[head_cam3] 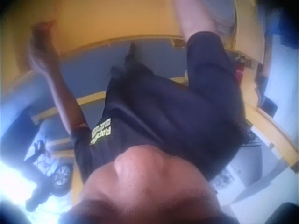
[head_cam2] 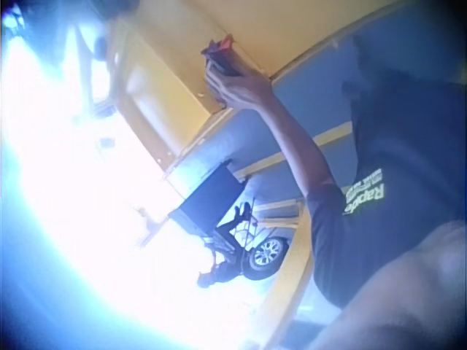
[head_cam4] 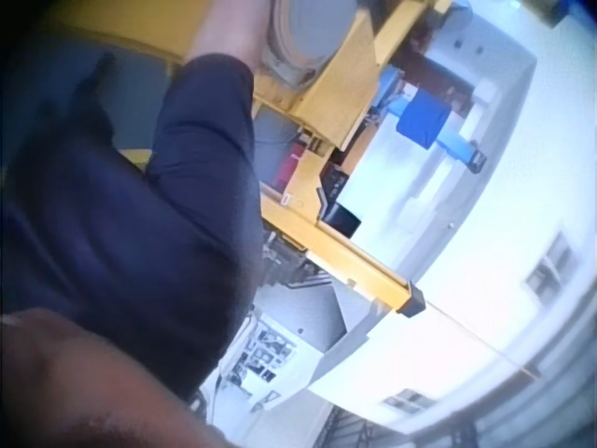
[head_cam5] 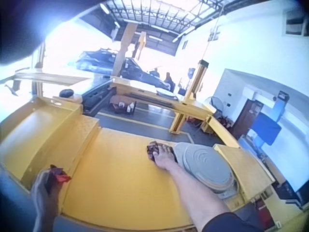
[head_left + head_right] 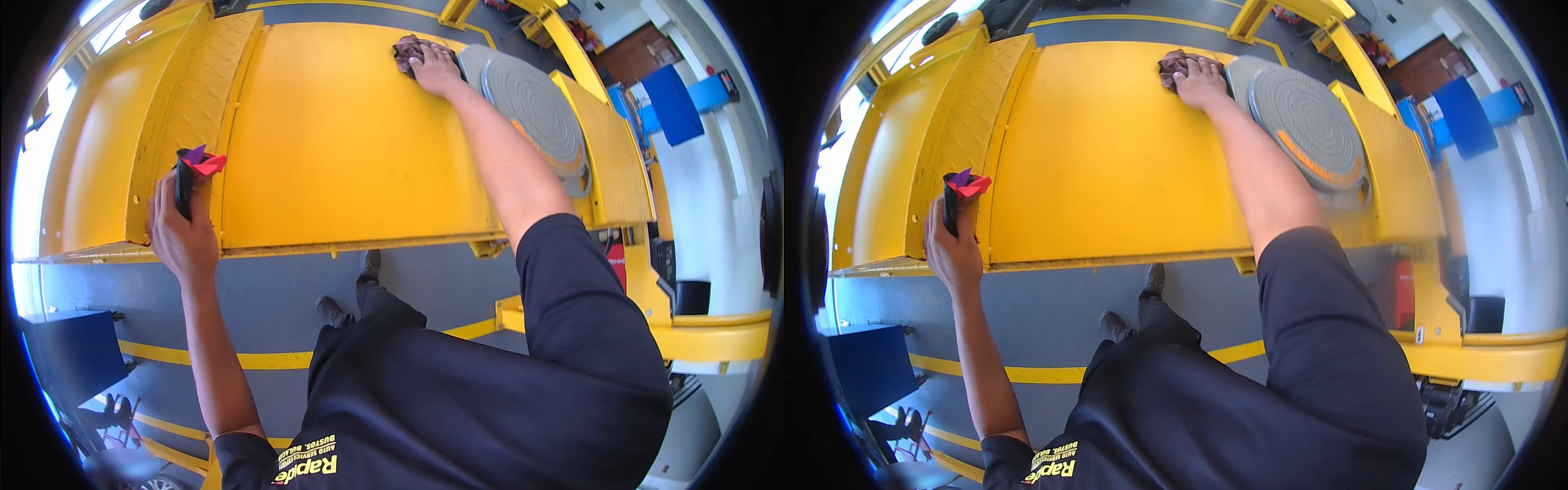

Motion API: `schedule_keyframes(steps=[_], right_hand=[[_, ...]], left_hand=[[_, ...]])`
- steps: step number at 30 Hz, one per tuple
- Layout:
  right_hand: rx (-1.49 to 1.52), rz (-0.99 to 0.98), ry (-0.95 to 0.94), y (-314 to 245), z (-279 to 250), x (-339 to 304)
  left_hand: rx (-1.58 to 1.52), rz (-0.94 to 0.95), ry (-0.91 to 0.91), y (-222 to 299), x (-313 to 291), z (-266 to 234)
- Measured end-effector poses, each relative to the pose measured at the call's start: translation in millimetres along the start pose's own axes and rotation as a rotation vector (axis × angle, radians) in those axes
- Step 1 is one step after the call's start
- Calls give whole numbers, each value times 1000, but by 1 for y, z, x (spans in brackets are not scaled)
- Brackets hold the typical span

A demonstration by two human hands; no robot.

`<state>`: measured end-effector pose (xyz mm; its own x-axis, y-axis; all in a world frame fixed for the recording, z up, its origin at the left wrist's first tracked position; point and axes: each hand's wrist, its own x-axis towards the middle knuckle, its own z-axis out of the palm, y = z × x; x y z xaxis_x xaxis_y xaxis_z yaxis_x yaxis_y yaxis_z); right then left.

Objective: The person wipes a yellow metal car lift platform with a cloth, removes a circular metal plate, wipes the exposed surface, and replaces the plate. The person continues wiping the platform and the plate.

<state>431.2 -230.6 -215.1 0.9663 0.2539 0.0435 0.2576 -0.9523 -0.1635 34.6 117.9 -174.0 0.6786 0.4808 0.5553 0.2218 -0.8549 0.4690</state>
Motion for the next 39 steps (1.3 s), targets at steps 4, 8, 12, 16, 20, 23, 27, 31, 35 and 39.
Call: schedule_keyframes(steps=[4,8,12,16,20,23,27,31,35,39], right_hand=[[119,-55,134,-10,-1,-94],[243,-207,287,4,-2,-225],[194,-137,315,-9,-24,-345],[247,20,385,48,-31,-391],[76,248,573,107,-40,-401],[1,508,384,71,-39,-388],[224,-41,556,-61,1,-377],[354,-284,441,-90,-9,-384],[371,-123,514,17,-23,-378],[918,221,298,112,-43,-394]], left_hand=[[9,-8,-6,-5,-3,-2],[-16,-30,-32,0,-1,1],[41,-81,-19,-9,-3,5],[1,-11,-5,-12,-3,6],[20,-22,15,-14,-2,8],[42,-8,36,-10,-1,10],[-8,-45,-6,-1,-1,9],[-47,-12,-17,-21,1,11],[-71,-54,-52,-11,3,5],[-20,4,-5,-9,0,6]])
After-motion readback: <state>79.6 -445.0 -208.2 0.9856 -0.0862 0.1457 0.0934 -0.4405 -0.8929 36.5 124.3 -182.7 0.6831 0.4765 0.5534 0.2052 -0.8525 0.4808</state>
